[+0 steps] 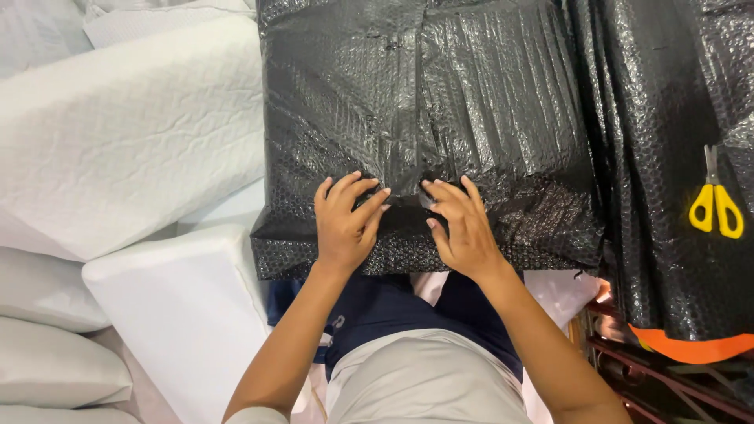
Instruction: Packaging foam blocks using black bubble wrap, tape, and scissors
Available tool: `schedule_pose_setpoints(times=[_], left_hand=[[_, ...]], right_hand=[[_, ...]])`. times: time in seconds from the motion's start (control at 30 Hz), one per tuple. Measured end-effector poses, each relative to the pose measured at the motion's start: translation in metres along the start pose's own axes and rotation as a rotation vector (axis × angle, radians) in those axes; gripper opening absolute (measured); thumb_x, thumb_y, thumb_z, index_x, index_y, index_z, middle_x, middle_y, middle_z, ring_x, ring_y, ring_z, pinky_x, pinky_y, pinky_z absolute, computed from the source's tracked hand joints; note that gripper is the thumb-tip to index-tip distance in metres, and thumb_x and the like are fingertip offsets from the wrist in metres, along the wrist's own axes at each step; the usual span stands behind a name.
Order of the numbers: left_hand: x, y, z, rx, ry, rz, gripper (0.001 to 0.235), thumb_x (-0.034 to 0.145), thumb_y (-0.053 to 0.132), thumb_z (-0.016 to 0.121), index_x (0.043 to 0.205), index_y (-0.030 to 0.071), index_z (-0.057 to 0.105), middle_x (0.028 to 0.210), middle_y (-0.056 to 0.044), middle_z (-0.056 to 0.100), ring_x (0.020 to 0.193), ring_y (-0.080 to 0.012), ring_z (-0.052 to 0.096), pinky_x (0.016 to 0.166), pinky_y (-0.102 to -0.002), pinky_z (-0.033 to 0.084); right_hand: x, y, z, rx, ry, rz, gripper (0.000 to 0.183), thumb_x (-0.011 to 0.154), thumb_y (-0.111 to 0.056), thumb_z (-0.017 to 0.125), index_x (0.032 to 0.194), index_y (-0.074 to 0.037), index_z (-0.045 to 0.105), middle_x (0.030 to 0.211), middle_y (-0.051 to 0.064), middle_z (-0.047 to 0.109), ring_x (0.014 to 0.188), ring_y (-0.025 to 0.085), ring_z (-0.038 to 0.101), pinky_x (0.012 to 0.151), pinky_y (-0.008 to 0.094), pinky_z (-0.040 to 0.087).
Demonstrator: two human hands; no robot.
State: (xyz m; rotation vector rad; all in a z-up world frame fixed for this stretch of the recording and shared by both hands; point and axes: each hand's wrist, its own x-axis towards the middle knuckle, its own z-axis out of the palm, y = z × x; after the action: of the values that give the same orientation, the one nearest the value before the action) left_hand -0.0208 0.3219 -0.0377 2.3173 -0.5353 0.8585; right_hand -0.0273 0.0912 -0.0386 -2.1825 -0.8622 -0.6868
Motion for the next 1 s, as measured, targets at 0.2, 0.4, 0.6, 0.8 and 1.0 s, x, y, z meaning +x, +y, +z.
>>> schedule_pose_setpoints(times=[0.2,0.4,0.6,0.8,1.0], left_hand=[[0.017,0.008,-0.001,0.009,-0.062,0.06,0.016,0.094,0.029,0.073,0.109,0.028,0.078,0.12,0.0,0.07,0.123,-0.0281,0.063,0.111,-0.052,0.033],[0.015,0.018,0.0,-0.071,-0.121,-0.019,0.021,0.095,0.026,0.074,0.115,0.027,0.078,0.121,-0.004,0.071,0.126,-0.032,0.061,0.111,-0.054,0.033],[0.012,0.017,-0.001,-0.217,-0.082,-0.133,0.016,0.094,0.024,0.075,0.109,0.028,0.079,0.122,-0.003,0.071,0.129,-0.0321,0.06,0.111,-0.052,0.033],[0.012,0.019,-0.003,-0.117,-0.138,-0.084,0.016,0.094,0.026,0.075,0.109,0.031,0.079,0.123,-0.002,0.071,0.13,-0.0309,0.06,0.112,-0.052,0.032],[0.005,0.012,0.004,-0.039,-0.159,-0.012,0.021,0.092,0.025,0.077,0.113,0.031,0.079,0.125,-0.003,0.07,0.131,-0.0312,0.06,0.112,-0.054,0.031]], right_hand=[[-0.016,0.014,0.024,0.136,0.02,0.048,0.031,0.094,0.001,0.06,0.118,-0.005,0.042,0.14,0.027,0.06,0.128,0.043,0.059,0.117,0.066,0.025],[-0.014,0.003,0.018,0.192,0.162,0.163,0.022,0.095,0.006,0.054,0.116,0.003,0.052,0.128,0.025,0.066,0.12,0.043,0.065,0.119,0.057,0.035],[-0.005,-0.004,0.019,0.241,0.244,0.209,0.004,0.101,-0.001,0.058,0.104,0.002,0.059,0.122,0.022,0.07,0.118,0.04,0.068,0.117,0.053,0.039],[0.003,-0.012,0.019,0.244,0.371,0.11,0.007,0.101,0.001,0.061,0.095,0.005,0.062,0.107,0.023,0.072,0.103,0.041,0.073,0.111,0.056,0.044],[0.006,-0.007,0.01,0.25,0.312,0.192,0.007,0.1,0.001,0.063,0.094,0.004,0.062,0.101,0.019,0.072,0.095,0.037,0.074,0.109,0.053,0.049]])
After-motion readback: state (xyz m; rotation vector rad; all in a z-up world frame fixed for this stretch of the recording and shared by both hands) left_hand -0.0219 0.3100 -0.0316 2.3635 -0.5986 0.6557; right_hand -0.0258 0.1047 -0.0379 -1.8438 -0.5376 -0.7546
